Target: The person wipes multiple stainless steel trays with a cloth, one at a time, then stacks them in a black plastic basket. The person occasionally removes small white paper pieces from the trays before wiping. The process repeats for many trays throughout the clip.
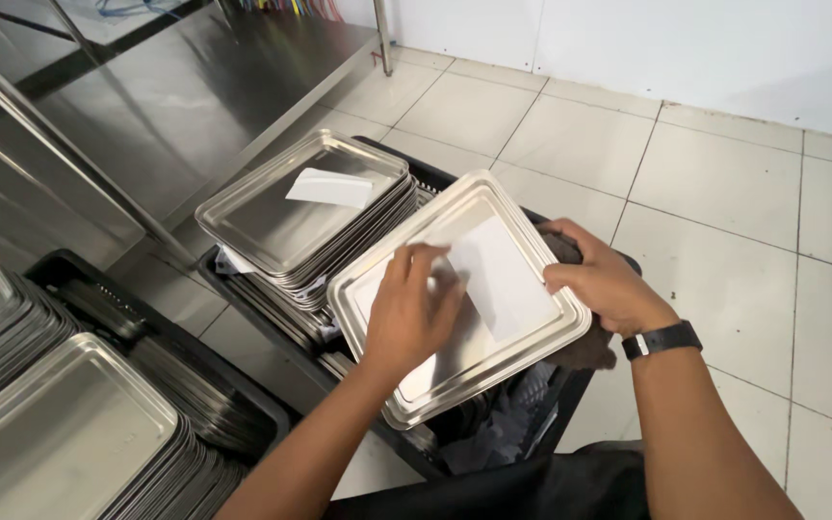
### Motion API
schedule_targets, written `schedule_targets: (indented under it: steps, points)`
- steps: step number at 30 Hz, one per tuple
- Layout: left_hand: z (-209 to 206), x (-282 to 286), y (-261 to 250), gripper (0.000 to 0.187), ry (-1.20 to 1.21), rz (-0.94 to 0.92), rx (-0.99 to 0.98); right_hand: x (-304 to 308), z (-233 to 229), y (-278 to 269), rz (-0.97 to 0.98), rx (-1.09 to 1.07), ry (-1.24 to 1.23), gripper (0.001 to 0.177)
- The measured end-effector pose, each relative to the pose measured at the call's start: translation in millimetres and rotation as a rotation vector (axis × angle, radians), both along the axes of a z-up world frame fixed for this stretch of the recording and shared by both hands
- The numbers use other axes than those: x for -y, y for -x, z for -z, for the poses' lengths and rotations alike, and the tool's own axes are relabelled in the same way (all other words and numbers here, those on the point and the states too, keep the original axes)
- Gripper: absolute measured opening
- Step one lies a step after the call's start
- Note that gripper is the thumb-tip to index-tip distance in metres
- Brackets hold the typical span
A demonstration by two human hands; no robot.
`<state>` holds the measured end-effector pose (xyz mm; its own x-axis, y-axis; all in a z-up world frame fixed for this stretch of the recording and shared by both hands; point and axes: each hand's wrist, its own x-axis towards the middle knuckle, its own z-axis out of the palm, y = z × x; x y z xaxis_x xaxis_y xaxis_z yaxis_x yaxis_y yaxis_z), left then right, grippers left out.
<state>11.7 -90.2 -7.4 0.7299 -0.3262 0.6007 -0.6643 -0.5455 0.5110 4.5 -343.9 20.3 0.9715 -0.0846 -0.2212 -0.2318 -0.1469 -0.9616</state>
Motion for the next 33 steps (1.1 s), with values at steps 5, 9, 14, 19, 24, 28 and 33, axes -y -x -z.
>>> schedule_targets:
  steps: [5,9,14,19,24,28,33]
  points:
    - [-23,19,-21,0.052,0.025,-0.026,-0.039,-11,-14,4,-0.031,0.117,0.036,0.060]
    - [-28,30,-30,0.046,0.063,0.004,-0.020,-11,-16,8,-0.058,0.166,0.062,0.059]
    - [-24,36,-30,0.037,0.029,0.015,-0.025,-11,-20,10,-0.066,0.166,0.060,0.057]
    - [-27,37,-29,0.052,0.081,0.015,-0.035,-14,-23,12,-0.057,0.154,0.084,0.056]
    - [-30,39,-31,0.046,0.013,0.004,-0.079,-12,-23,12,-0.052,0.134,0.086,0.057]
    - [-28,38,-30,0.038,0.015,0.026,-0.075,-13,-21,12,-0.054,0.147,0.084,0.056]
    - [-24,26,-33,0.015,0.020,0.138,0.070,-14,-23,10,-0.013,0.105,0.144,0.053]
